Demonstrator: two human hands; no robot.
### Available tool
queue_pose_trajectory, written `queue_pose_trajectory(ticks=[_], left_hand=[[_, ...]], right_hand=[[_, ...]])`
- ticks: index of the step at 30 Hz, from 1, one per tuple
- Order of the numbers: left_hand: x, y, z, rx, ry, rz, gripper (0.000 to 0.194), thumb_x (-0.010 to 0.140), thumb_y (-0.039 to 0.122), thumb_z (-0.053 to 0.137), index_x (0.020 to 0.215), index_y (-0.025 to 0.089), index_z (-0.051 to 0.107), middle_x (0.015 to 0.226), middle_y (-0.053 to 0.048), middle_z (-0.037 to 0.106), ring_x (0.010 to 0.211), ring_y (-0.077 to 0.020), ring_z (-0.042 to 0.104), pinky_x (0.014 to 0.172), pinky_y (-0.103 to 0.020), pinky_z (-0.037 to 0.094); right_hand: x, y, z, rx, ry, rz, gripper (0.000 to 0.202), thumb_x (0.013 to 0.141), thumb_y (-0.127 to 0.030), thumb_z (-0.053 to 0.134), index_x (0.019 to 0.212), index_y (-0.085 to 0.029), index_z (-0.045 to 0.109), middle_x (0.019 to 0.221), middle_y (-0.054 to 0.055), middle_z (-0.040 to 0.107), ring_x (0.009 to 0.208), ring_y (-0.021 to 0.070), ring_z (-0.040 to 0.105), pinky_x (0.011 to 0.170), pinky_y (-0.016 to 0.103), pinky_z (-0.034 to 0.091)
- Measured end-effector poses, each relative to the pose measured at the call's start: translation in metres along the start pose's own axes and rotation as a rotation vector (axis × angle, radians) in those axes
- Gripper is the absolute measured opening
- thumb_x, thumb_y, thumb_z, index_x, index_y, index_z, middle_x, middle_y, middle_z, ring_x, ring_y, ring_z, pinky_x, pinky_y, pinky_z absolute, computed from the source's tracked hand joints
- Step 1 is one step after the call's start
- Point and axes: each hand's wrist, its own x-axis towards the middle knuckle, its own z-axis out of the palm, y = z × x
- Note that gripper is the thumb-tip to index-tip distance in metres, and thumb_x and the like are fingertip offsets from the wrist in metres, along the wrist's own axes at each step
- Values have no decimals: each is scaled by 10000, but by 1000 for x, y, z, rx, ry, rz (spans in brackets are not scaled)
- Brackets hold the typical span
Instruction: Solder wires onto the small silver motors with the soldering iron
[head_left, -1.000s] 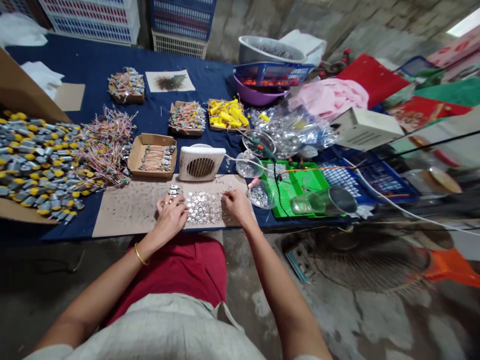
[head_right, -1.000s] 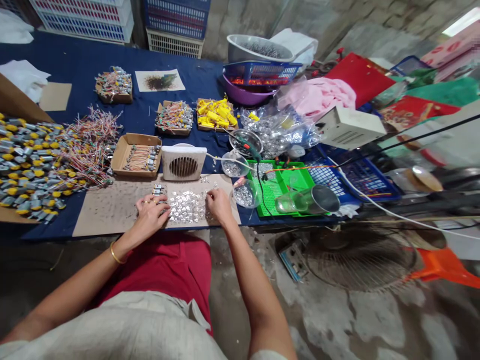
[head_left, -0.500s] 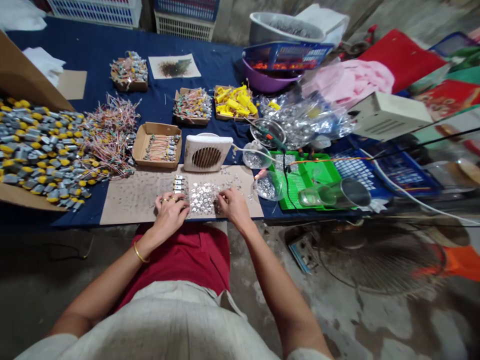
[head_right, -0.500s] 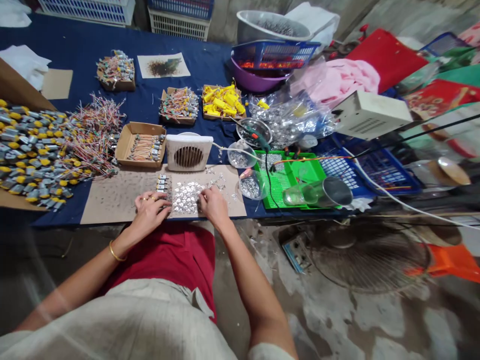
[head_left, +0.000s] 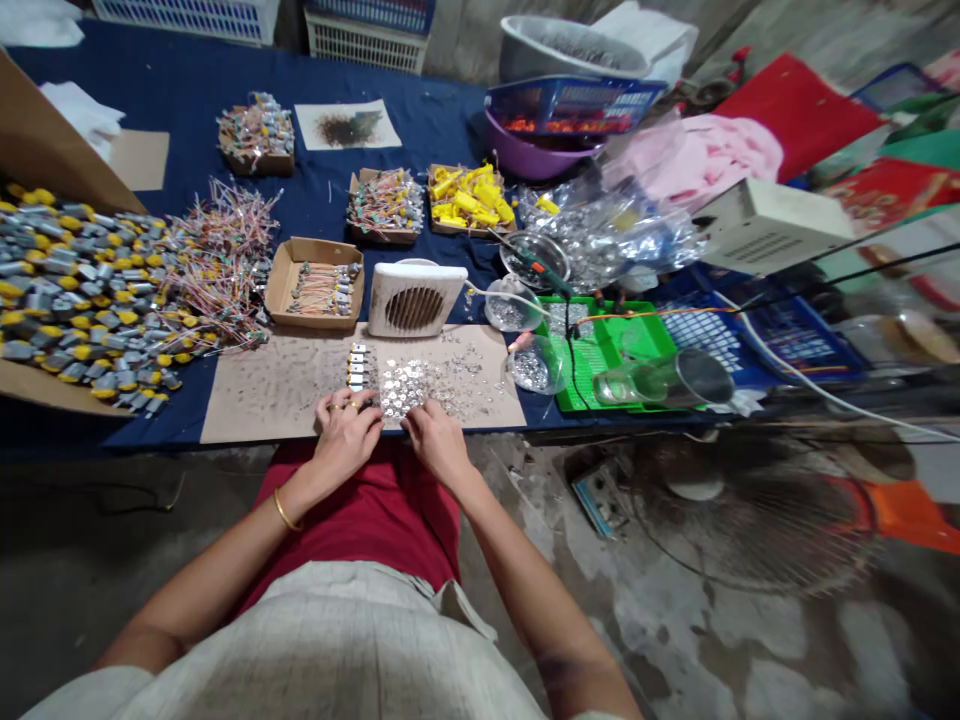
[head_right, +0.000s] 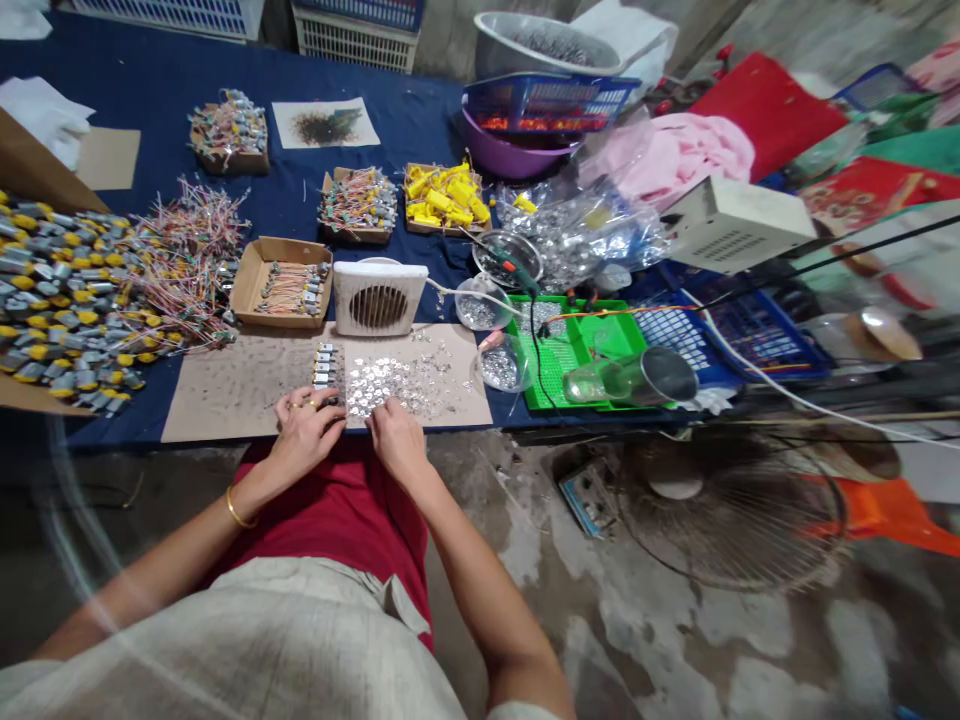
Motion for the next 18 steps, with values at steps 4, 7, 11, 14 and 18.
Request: queue_pose_trajectory(ticks=[4, 7, 11, 14, 18], left_hand=[[2, -1, 0, -5, 15, 17, 129, 894, 274, 588, 915, 257, 713, 1254, -69, 650, 1206, -329, 447, 1017, -561, 238], [5, 3, 1, -10, 11, 31, 132, 895, 269, 583, 905, 247, 713, 1251, -75, 651, 1208, -331, 449, 1016, -557, 241], [7, 10, 3, -9, 5, 42, 136, 894, 264, 580, 931, 248, 710, 1267, -75, 643, 1215, -327, 452, 1018, -554, 238], [7, 11, 3, -9, 4, 28, 133, 894, 267, 583, 934, 247, 708, 1267, -75, 645, 1214, -323, 455, 1019, -551, 235], [7, 8, 1, -8, -11, 21, 130, 895, 269, 585, 931, 244, 707, 1254, -81, 651, 1199, -320, 467, 1006, -547, 244]], right_hand=[[2, 39, -24, 51, 141, 159, 236, 975, -292, 477, 987, -194, 692, 970, 97, 627, 838, 200, 591, 747, 285, 419], [10, 69, -35, 41, 142, 267, 197, 941, -251, 530, 956, -168, 708, 948, 98, 634, 856, 205, 598, 771, 290, 425], [20, 79, -31, 46, 90, 243, 162, 918, -268, 579, 916, -177, 713, 910, 74, 634, 842, 189, 597, 758, 274, 425], [21, 73, -27, 36, 67, 220, 159, 919, -266, 574, 882, -180, 702, 895, 70, 620, 844, 192, 590, 756, 278, 419], [23, 61, -30, 34, 49, 150, 180, 947, -251, 518, 955, -182, 684, 968, 85, 616, 895, 191, 582, 774, 274, 409]])
